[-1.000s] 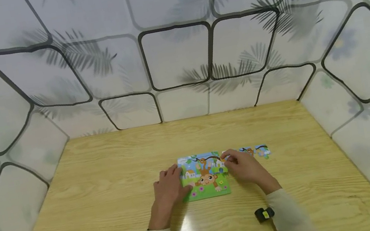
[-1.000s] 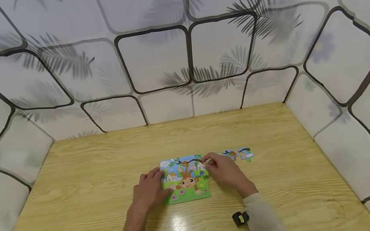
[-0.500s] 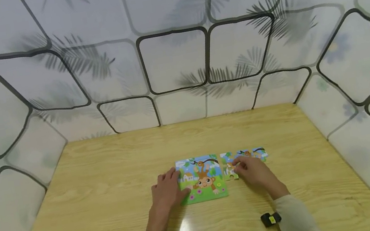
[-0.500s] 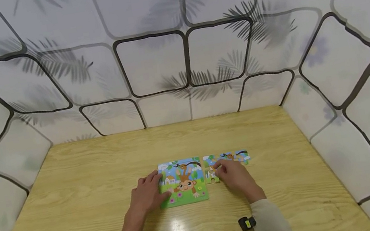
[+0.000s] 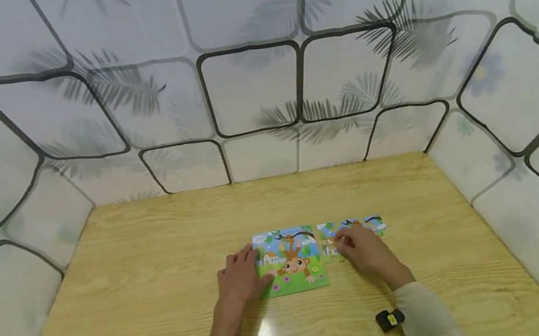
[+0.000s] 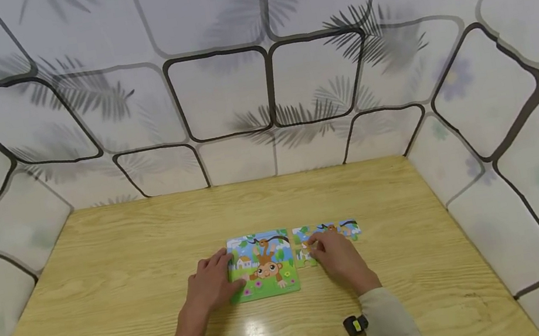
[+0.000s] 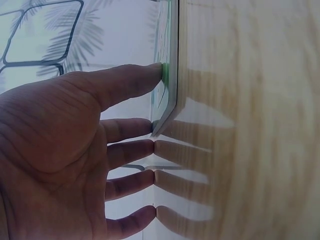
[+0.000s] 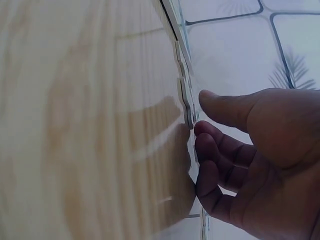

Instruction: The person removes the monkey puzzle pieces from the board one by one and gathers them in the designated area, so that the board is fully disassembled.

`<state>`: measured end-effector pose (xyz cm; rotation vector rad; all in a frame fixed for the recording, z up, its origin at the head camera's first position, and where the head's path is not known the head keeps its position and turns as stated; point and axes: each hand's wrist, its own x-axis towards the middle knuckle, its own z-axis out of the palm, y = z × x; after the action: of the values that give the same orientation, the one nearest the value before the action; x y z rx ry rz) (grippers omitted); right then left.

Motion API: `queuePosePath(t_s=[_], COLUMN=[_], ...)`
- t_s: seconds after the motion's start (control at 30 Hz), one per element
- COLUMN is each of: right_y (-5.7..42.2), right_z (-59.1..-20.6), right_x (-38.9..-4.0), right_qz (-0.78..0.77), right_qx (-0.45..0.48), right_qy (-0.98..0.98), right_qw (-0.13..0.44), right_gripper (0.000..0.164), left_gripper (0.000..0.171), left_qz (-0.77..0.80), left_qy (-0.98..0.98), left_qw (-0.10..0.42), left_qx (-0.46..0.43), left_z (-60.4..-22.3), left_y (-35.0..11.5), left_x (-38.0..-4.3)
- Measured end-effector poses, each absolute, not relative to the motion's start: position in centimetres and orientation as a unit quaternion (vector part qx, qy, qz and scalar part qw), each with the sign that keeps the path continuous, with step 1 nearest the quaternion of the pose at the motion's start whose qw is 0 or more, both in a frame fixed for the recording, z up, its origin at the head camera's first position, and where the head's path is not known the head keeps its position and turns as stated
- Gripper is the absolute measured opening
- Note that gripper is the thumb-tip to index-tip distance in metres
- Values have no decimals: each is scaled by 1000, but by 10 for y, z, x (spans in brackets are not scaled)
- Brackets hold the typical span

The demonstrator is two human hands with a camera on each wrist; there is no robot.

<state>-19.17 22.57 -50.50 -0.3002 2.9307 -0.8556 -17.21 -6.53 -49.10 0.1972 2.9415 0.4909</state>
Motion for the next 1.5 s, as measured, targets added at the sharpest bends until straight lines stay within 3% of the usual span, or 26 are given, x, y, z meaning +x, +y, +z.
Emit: queuePosePath(t_s=[0.43,0.7,1.13,1.5], right_y=[209,177,147,135], right_z=[-503,-496,-489,-490], right_x=[-193,-196,-201,-207], right_qz=[-301,-280,-239,-198], right_qx=[-130,-134,-197,-191], right_qy=[944,949,945,953], right_qw=[23,58,106,129], right_gripper=[22,25,41,55], left_gripper=[69,67,70,70], left_qz=[170,180,163,165], left_qy=[980,978,981,981], left_qw=[82,81,85,80], left_qx=[64,64,66,68], left_z=[-491,-490,-487,-490], left_y=[-66,-66,-67,-67], left_x=[-174,-172,-172,-173])
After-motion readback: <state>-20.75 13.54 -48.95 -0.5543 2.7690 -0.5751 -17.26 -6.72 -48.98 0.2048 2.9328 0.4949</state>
